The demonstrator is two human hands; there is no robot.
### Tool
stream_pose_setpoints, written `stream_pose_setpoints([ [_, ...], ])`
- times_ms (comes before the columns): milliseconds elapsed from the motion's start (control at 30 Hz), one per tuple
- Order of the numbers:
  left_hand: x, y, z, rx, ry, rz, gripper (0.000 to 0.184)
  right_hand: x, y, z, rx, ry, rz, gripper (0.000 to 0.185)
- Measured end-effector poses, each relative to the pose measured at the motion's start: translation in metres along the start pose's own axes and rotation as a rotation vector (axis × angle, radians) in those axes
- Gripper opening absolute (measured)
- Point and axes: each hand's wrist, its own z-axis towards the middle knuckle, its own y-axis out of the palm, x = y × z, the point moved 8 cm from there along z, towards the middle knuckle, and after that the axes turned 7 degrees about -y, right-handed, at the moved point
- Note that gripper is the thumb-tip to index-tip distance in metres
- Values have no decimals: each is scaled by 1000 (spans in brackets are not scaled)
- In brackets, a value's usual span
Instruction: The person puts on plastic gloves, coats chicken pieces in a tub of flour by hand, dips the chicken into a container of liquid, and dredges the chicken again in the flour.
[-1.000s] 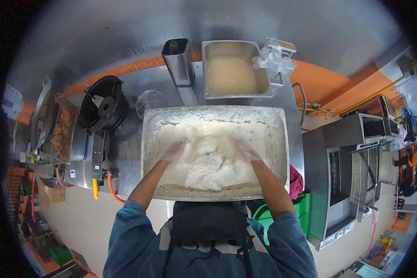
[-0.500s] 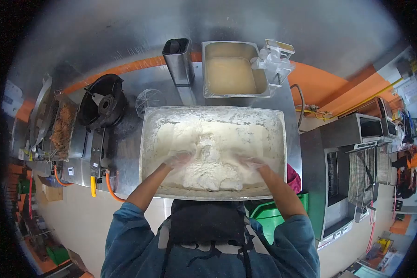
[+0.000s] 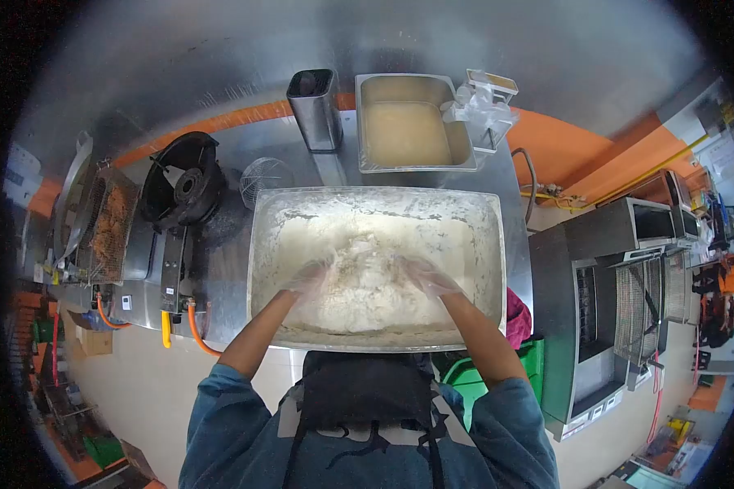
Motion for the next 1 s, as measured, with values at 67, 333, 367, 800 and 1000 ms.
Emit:
stream_pose_setpoints([
  [67,0,21,5,-120,50,220,38,-14,5,-4,6,8,30,53],
  [333,28,-13,-38,59,-70,-312,37,-45,-1,-26,107,-116,218,45],
  [367,20,-8,-32,-26,-88,-141,38,-23,-4,-27,146,-231,165,44],
  [800,39,3,-49,-209,-414,-1056,39,-73,41,6,94,-212,209,43],
  [1000,-21,-11,-25,29,-95,-255,45,-39,3,-6,7,-215,199,43],
])
